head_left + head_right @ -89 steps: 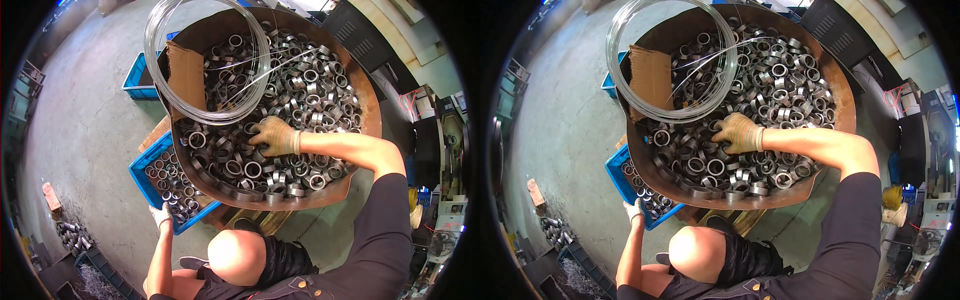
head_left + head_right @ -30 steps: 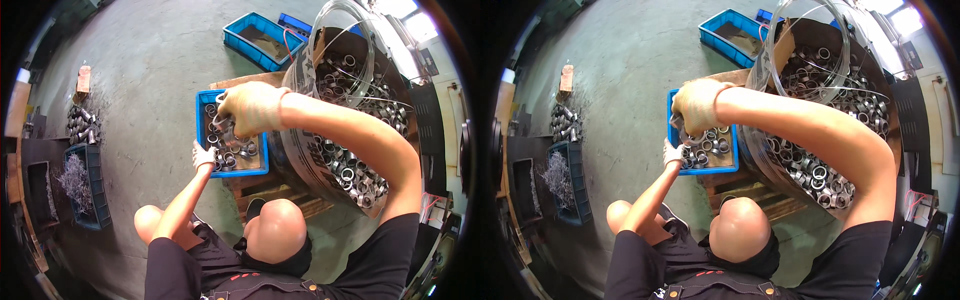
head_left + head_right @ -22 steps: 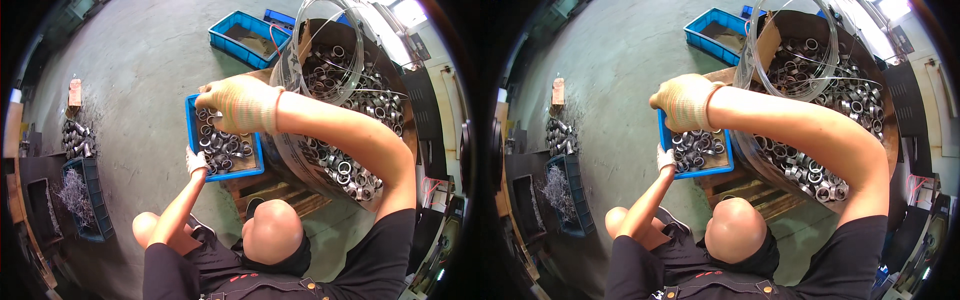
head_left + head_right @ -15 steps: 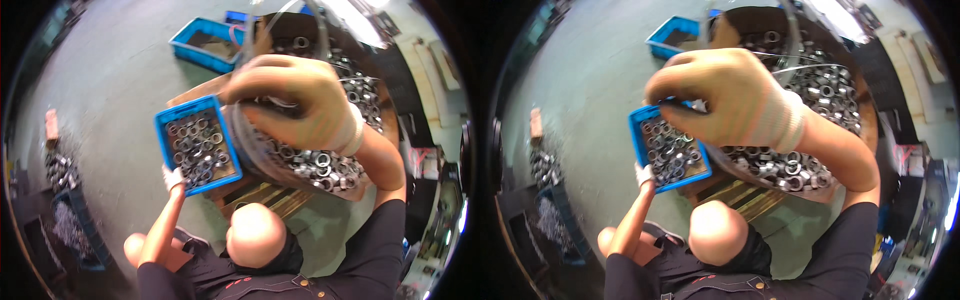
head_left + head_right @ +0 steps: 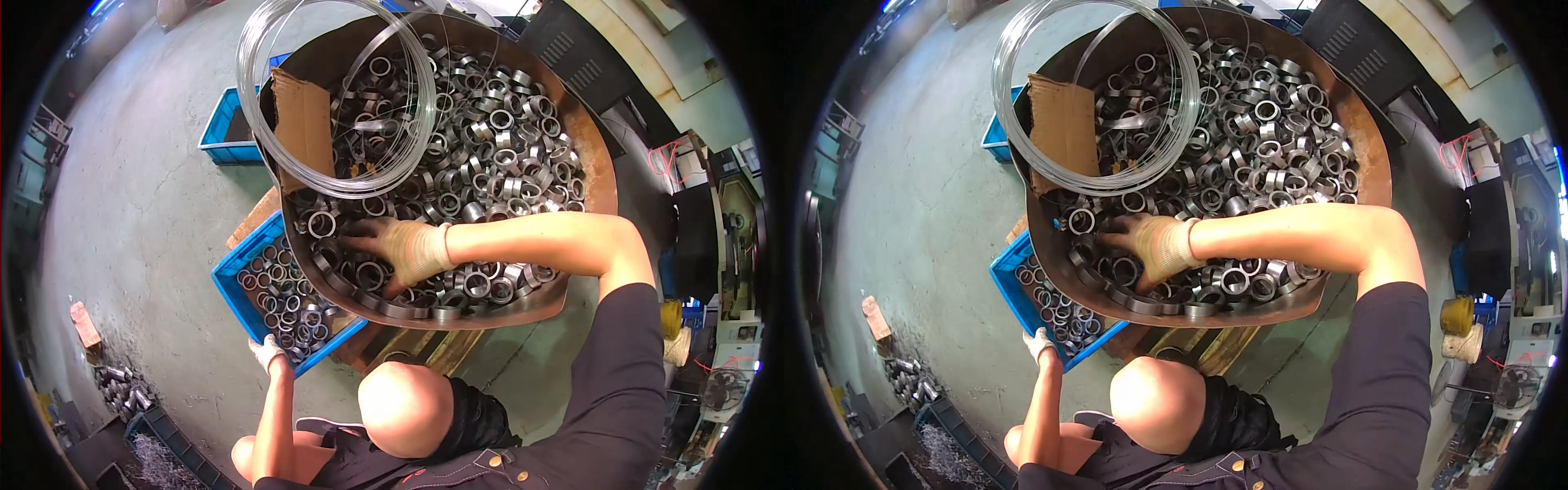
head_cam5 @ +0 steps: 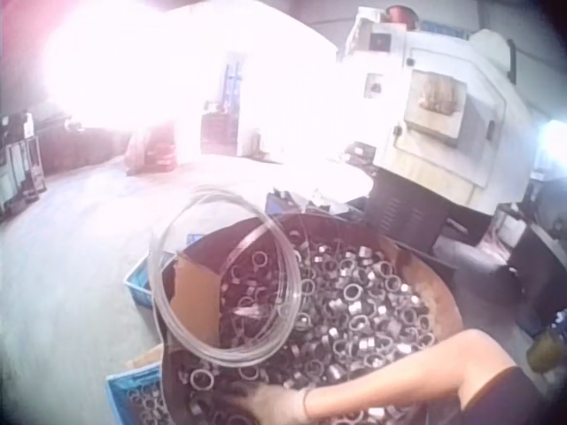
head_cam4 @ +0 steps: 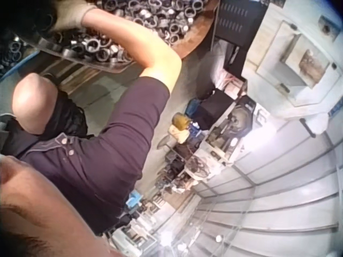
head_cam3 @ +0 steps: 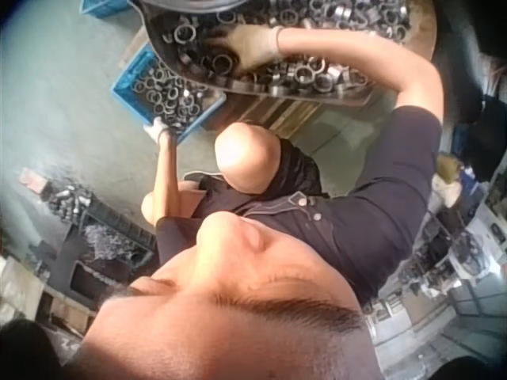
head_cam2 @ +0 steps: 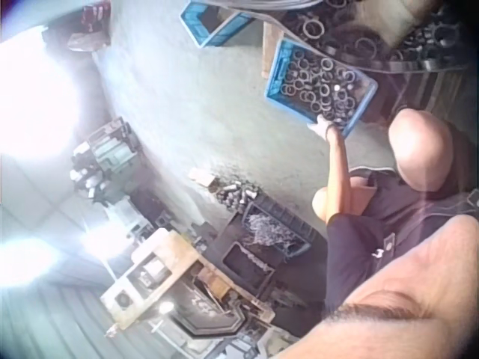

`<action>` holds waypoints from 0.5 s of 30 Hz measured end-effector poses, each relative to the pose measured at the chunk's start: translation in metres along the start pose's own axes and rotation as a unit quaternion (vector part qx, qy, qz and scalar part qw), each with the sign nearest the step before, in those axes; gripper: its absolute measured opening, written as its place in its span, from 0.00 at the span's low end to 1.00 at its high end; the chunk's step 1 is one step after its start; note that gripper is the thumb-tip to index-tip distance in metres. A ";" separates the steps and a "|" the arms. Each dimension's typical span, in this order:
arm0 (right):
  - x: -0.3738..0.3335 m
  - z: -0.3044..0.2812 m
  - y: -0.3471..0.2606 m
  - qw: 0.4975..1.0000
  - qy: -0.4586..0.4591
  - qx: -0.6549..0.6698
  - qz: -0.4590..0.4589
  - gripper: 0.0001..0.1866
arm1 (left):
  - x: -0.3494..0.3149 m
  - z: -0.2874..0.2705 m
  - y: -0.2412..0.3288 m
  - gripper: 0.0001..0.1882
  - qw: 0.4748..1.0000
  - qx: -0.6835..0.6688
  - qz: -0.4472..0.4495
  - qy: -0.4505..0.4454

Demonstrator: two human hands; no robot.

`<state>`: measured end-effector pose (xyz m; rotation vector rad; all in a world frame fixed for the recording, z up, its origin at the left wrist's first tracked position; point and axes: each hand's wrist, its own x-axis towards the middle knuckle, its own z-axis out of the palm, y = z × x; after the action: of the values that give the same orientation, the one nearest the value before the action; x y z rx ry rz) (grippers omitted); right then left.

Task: The person sits on the floor and transfers small, cylindrical metal parts from a large metal bin into a blue plastic crate. They use gloved hands to pick up handfuls of parts and place them into the crate, repeating this action throughout the video.

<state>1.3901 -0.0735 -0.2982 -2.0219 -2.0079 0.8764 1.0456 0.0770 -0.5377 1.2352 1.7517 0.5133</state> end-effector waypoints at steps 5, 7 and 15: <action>-0.001 0.026 -0.009 0.995 0.058 0.035 0.072 0.48 | 0.011 -0.006 -0.017 0.30 1.000 -0.016 0.022 0.003; 0.001 0.015 -0.011 0.992 0.022 0.072 0.100 0.46 | 0.009 -0.008 -0.015 0.31 1.000 -0.016 0.014 -0.004; 0.009 0.030 -0.005 0.990 0.036 0.051 0.125 0.45 | -0.002 0.001 0.005 0.30 0.998 0.047 0.019 0.038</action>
<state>1.3699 -0.0725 -0.3223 -2.2456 -1.6610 0.9147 1.0494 0.0773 -0.5338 1.3325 1.8363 0.5121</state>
